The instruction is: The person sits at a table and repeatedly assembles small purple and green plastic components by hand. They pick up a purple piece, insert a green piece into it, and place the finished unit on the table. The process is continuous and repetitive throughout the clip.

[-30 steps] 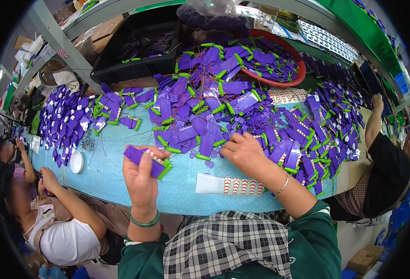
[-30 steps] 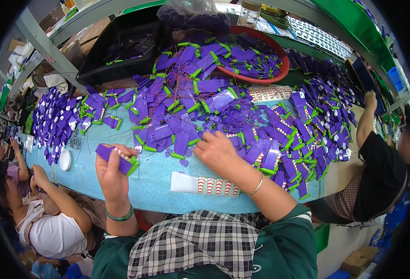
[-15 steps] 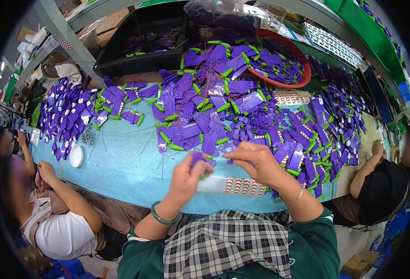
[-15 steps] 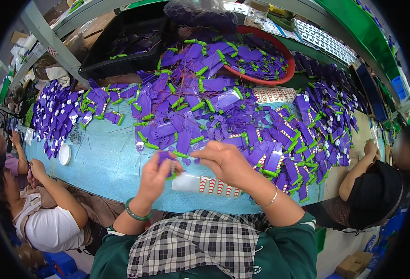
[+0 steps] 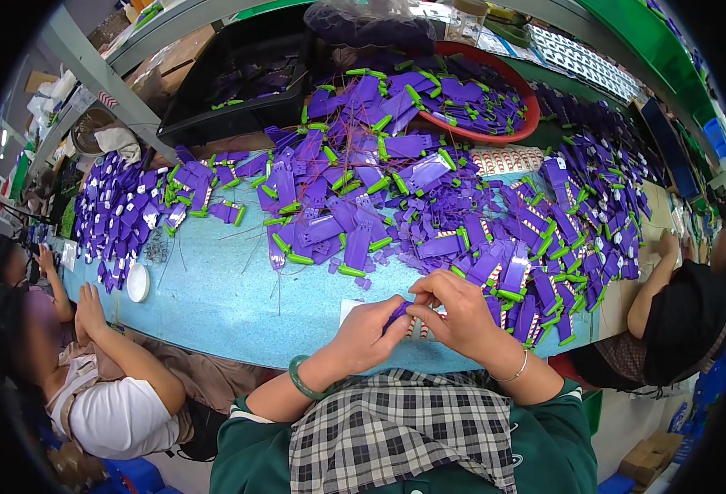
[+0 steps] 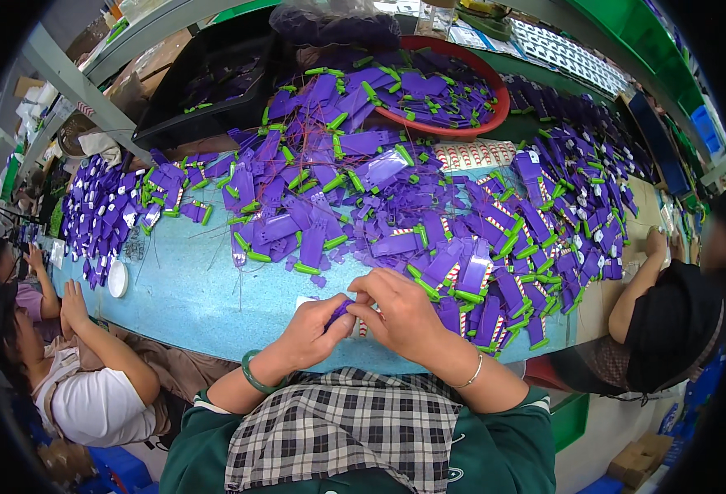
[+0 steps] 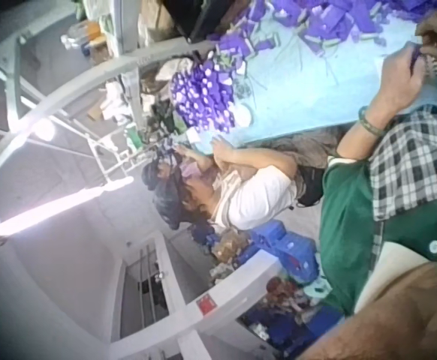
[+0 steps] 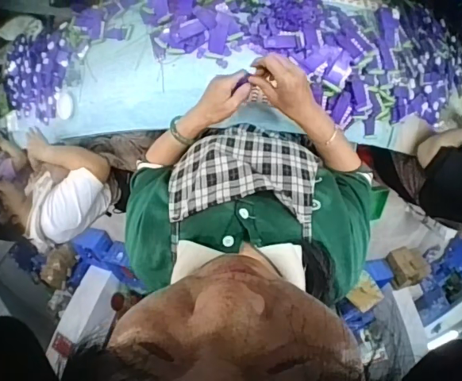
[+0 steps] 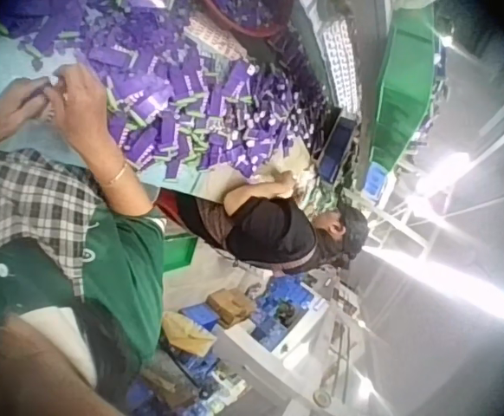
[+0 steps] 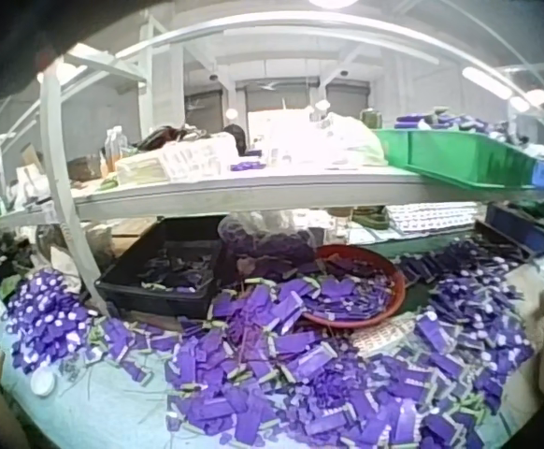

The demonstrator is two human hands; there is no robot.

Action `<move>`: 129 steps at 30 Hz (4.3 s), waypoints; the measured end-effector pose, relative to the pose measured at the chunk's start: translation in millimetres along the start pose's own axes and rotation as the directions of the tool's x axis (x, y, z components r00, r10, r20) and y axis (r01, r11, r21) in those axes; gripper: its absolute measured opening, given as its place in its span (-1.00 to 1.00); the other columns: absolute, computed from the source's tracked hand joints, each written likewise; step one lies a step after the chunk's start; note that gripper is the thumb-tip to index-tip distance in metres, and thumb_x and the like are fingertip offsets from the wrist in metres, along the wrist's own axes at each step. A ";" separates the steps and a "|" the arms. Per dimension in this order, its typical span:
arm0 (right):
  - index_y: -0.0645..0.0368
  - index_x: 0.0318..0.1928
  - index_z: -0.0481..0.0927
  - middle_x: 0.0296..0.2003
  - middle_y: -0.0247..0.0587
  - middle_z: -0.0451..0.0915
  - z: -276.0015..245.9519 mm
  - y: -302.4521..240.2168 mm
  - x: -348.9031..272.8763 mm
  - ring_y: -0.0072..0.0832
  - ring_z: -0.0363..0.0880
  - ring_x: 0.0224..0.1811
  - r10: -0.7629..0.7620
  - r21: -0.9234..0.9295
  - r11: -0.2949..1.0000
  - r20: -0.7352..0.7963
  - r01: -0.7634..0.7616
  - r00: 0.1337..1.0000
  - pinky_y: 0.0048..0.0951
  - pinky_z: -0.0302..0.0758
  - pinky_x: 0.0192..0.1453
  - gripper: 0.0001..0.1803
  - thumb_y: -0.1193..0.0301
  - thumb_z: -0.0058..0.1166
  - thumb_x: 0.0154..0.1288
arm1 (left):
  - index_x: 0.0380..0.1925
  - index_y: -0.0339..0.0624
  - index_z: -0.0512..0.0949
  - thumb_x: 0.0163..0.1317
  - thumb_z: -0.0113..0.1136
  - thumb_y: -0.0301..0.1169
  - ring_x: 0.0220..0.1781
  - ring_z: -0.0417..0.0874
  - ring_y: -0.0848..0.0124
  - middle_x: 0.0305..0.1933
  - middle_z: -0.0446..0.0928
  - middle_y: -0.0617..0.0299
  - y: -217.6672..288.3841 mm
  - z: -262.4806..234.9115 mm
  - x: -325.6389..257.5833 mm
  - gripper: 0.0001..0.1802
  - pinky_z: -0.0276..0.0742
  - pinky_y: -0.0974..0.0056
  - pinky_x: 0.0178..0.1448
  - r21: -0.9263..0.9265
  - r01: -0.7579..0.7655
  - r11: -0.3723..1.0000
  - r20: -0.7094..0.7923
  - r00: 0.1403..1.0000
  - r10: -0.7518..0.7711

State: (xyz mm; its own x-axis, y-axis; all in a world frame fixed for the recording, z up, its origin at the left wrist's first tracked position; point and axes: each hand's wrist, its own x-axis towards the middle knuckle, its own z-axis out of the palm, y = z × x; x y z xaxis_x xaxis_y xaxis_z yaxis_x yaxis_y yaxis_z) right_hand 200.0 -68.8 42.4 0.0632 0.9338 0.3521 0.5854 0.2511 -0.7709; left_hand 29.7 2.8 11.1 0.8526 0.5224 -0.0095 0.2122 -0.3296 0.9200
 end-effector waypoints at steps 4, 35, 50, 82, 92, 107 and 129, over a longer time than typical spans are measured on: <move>0.24 -0.36 0.47 -0.49 -0.17 0.49 -3.2 9.6 -6.1 -0.27 0.55 -0.45 0.009 0.055 0.998 0.121 -0.016 0.993 -0.32 0.44 -0.36 -0.81 0.50 0.26 0.10 | -0.32 -0.26 0.47 0.31 0.03 -0.35 -0.46 0.61 0.06 -0.53 0.55 0.03 3.2 7.1 -1.5 -0.82 0.46 0.09 -0.35 0.008 -0.032 0.999 0.011 0.999 0.032; 0.09 -0.31 0.58 -0.38 -0.31 0.46 43.6 30.1 -24.8 -0.36 0.42 -0.22 0.035 -0.519 0.851 0.202 0.077 0.979 -0.28 0.32 -0.20 -0.82 0.35 0.19 0.05 | -0.16 -0.29 0.32 0.35 -0.06 -0.48 -0.38 0.63 0.18 -0.35 0.53 -0.02 -9.7 -68.0 5.4 -0.87 0.59 0.19 -0.35 0.610 0.030 0.792 -0.459 0.828 0.322; 0.13 -0.31 0.54 -0.26 -0.28 0.56 33.8 40.2 -17.0 -0.27 0.51 -0.19 0.054 -0.012 0.999 0.171 -0.053 0.984 -0.29 0.37 -0.15 -0.81 0.47 0.26 0.03 | -0.24 -0.32 0.53 0.26 0.21 -0.47 -0.41 0.54 0.56 -0.38 0.55 0.27 -32.7 -5.1 -18.4 -0.85 0.50 0.44 -0.37 -0.410 0.257 0.875 -0.051 0.952 -0.303; 0.27 -0.34 0.54 -0.42 -0.24 0.57 45.9 20.0 -14.9 -0.49 0.54 -0.32 0.398 0.454 0.802 0.077 -0.388 0.914 -0.45 0.47 -0.13 -0.84 0.48 0.26 0.15 | 0.33 -0.11 0.08 0.25 -0.16 -0.58 0.17 0.50 0.25 0.17 0.35 0.10 -13.5 -7.3 -12.5 -0.40 0.63 0.01 0.11 -0.941 0.147 0.304 0.075 0.969 -0.237; 0.24 -0.47 0.53 -0.51 -0.25 0.55 43.7 18.5 -14.5 -0.44 0.48 -0.42 0.266 0.362 0.904 -0.060 -0.228 0.962 -0.41 0.39 -0.30 -0.83 0.50 0.29 0.09 | 0.13 -0.24 0.27 0.34 0.01 -0.57 0.10 0.51 0.39 0.07 0.40 0.17 -13.7 0.4 -13.6 -0.63 0.69 0.22 0.04 -0.791 0.123 0.599 0.003 0.980 -0.198; 0.22 -0.22 0.52 -0.27 -0.12 0.55 37.4 12.9 -5.0 -0.22 0.53 -0.23 0.108 0.182 0.979 -0.089 -0.090 0.990 -0.28 0.44 -0.18 -0.58 0.26 0.36 -0.01 | 0.03 -0.23 0.38 0.47 -0.13 -0.24 -0.18 0.60 0.31 -0.16 0.51 0.13 -11.6 4.9 -17.4 -0.68 0.63 0.16 -0.26 -0.925 0.101 0.366 0.060 0.991 -0.123; 0.29 -0.13 0.56 -0.20 -0.34 0.54 20.1 19.7 0.0 -0.62 0.43 -0.12 0.348 0.782 0.337 0.414 -0.524 0.842 -0.50 0.36 0.02 -0.77 0.39 0.06 0.30 | -0.42 -0.21 0.45 -0.12 0.31 -0.56 -0.17 0.64 0.06 -0.14 0.53 0.04 4.2 -41.1 1.7 -0.75 0.66 0.11 -0.16 0.669 -0.540 0.511 -0.105 0.612 0.784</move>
State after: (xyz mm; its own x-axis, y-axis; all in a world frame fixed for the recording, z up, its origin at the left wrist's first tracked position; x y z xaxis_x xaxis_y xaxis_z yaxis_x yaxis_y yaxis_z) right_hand 195.2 -58.7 16.5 -0.0777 0.9785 -0.1911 -0.4678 -0.2050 -0.8597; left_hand 12.4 34.5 31.1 0.6385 0.1440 0.7560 -0.0325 -0.9764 0.2134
